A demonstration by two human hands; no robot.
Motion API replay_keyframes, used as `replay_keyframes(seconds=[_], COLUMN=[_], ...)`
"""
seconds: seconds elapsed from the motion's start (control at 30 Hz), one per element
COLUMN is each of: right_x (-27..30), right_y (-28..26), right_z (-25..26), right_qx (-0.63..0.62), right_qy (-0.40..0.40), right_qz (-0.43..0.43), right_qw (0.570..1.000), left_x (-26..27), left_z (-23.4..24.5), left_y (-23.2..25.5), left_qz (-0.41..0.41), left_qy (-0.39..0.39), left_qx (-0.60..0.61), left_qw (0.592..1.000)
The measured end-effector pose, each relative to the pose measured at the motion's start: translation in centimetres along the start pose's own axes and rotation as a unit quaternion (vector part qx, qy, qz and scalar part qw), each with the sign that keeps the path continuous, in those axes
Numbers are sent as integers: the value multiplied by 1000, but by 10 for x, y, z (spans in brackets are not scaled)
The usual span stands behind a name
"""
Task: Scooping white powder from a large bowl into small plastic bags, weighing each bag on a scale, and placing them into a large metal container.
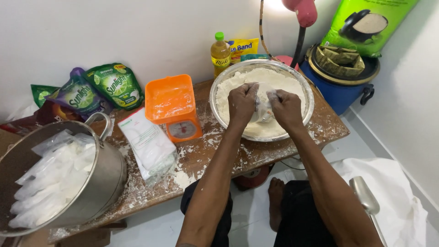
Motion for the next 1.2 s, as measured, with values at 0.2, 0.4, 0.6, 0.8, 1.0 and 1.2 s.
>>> replay_keyframes(seconds=[0.2, 0.4, 0.6, 0.8, 1.0, 1.2], right_x=[2, -2, -11, -23, -39, -51], right_y=[-40, -29, -18, -50, -87, -117], right_z=[9, 12, 20, 23, 19, 2], right_qx=[-19, 10, -15, -5, -26, -65], right_qy=[13, 23, 52, 58, 60, 44], right_qz=[28, 41, 42, 48, 114, 124], right_qw=[999, 999, 998, 997, 991, 989], left_x=[2, 9, 8, -4, 1, -19], left_z=[4, 6, 1, 9, 37, 61], left_y=[9, 14, 29, 41, 77, 85], left_qz=[6, 22, 4, 14, -5, -9], left_qy=[5, 1, -8, -19, -9, 31], left_qx=[-11, -27, -16, -10, -18, -14], left_qw=[1000, 999, 1000, 1000, 1000, 999])
Point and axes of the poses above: each hand's wrist, its own x-axis away from the middle knuckle, its own z-axis out of the back of the hand, y = z × x, the point moved 5 cm from there along -x, towards the middle knuckle, and after that the axes turned 11 degrees about z, right-handed, at the moved point
